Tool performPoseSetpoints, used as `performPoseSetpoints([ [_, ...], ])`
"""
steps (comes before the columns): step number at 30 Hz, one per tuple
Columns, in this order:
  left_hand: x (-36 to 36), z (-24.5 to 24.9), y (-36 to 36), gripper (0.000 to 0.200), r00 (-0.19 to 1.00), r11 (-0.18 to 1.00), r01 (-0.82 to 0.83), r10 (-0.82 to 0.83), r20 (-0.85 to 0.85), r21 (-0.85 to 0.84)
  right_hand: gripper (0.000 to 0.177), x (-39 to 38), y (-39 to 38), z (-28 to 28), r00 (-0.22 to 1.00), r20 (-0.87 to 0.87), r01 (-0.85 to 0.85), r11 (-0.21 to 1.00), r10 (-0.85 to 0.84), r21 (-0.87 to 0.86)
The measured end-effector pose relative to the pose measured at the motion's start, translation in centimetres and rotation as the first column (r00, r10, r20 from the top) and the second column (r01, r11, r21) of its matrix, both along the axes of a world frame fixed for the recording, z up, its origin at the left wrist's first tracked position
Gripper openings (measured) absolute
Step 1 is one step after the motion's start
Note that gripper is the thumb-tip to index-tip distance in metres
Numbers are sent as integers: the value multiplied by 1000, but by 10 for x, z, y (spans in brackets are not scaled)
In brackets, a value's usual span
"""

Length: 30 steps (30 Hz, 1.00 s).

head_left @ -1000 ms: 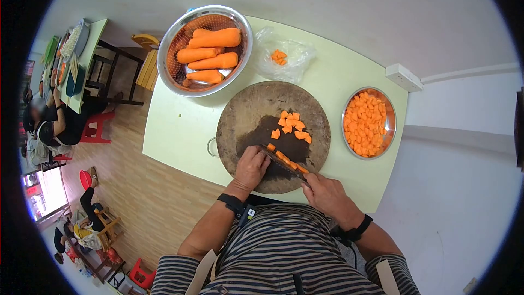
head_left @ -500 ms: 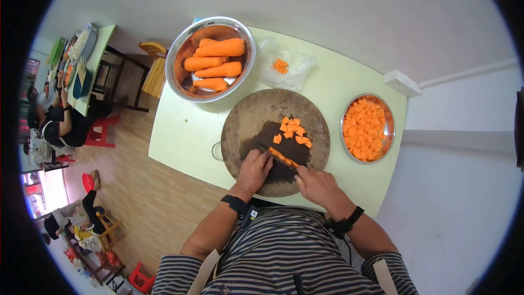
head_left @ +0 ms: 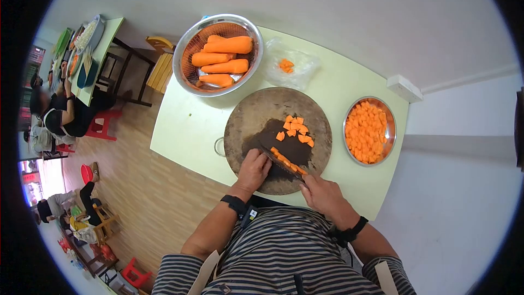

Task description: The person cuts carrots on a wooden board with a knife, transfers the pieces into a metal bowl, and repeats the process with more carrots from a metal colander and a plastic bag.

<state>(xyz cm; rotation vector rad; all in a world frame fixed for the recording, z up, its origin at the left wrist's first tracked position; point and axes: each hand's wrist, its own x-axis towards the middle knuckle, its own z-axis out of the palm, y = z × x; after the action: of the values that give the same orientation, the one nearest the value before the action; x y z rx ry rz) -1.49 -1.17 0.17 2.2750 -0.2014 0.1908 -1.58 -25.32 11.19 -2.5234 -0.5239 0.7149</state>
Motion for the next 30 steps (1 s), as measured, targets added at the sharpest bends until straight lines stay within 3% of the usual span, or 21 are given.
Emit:
performPoseSetpoints([
  [11, 5, 0, 0, 22, 999, 999, 32, -32, 12, 13, 23, -6, -7, 4, 1000, 13, 12, 1000, -12, 0],
  [19, 7, 3, -1, 23, 999, 999, 34, -34, -10, 18, 22, 15, 16, -11, 996, -71, -50, 997, 46, -54],
  [28, 4, -4, -2, 24, 1000, 999, 7, -7, -9, 45, 22, 34, 16, -20, 1000, -1, -23, 1000, 23, 3],
  [30, 2, -2, -2, 24, 999, 1000, -15, 16, 49, -19, 23, 32, 14, -15, 1000, 25, 5, 1000, -5, 19],
])
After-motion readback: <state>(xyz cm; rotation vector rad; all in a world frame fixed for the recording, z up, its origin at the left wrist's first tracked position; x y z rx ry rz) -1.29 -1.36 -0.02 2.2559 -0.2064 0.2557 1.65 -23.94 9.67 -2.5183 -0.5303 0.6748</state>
